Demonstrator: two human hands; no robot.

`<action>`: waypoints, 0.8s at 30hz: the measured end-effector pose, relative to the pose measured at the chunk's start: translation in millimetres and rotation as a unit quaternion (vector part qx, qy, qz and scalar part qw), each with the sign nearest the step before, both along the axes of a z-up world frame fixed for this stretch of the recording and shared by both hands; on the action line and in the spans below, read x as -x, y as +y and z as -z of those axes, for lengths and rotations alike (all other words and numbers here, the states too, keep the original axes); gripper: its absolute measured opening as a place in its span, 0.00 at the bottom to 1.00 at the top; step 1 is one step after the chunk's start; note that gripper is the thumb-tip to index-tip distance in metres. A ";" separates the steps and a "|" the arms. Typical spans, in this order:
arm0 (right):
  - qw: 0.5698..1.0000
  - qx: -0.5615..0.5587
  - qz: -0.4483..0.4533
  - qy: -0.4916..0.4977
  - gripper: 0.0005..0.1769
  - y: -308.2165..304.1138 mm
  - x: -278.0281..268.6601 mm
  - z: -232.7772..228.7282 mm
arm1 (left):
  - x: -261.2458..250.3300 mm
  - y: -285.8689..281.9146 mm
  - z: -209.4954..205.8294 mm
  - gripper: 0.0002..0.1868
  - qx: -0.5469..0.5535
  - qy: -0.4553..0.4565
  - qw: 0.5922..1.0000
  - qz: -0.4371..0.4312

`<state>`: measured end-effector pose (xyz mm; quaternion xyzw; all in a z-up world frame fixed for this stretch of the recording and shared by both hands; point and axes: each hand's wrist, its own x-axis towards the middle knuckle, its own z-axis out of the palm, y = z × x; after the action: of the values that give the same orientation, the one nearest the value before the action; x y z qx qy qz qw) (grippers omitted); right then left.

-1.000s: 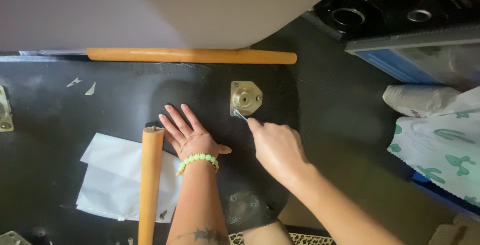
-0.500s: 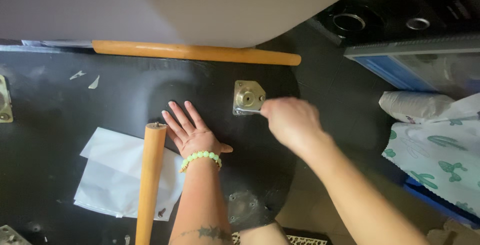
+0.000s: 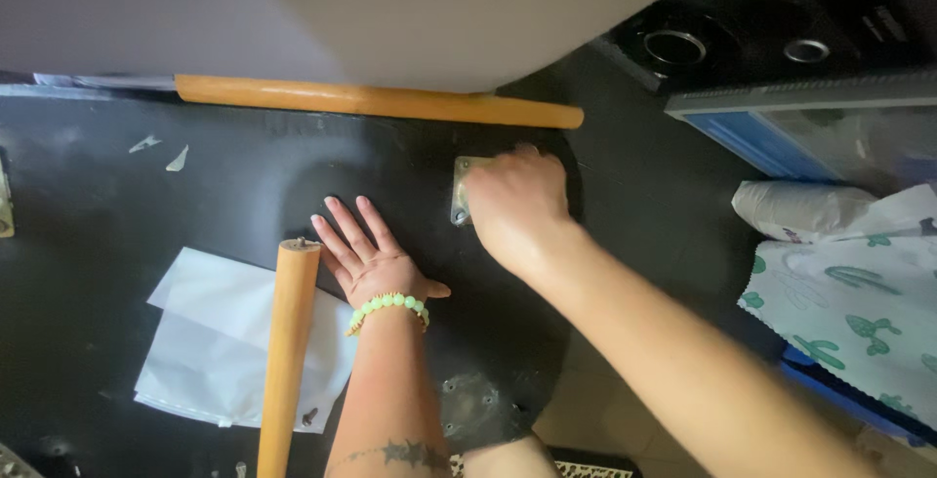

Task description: The person uses a wrench to tighten bolts on metal brackets attached to a black surface, securing wooden dowels in place. The person repeatedly adjusts the wrench and repositions their hands to tighten multiple bolts on the brackets.

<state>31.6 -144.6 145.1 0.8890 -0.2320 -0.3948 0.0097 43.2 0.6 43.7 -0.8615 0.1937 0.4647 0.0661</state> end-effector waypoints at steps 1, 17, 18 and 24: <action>1.000 0.002 -0.012 -0.003 0.07 0.0 -3.3 2.4 | 0.4 0.7 0.6 0.92 -0.003 -0.002 1.000 0.003; 0.990 0.004 -0.140 0.032 0.14 106.3 -16.8 30.1 | 46.7 36.2 88.9 0.40 0.194 -0.285 0.938 0.028; 0.993 -0.007 -0.113 0.024 0.13 106.6 -10.9 30.8 | 46.6 35.7 88.1 0.40 0.195 -0.285 0.938 0.029; 0.978 -0.066 -0.013 -0.196 0.11 99.1 24.1 10.5 | 39.9 23.9 76.8 0.45 0.129 -0.224 0.966 0.026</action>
<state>7.5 -45.5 134.6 0.9506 -0.1913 -0.2274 -0.0892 3.3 24.5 -33.1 -0.9395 0.2543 0.2292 0.0082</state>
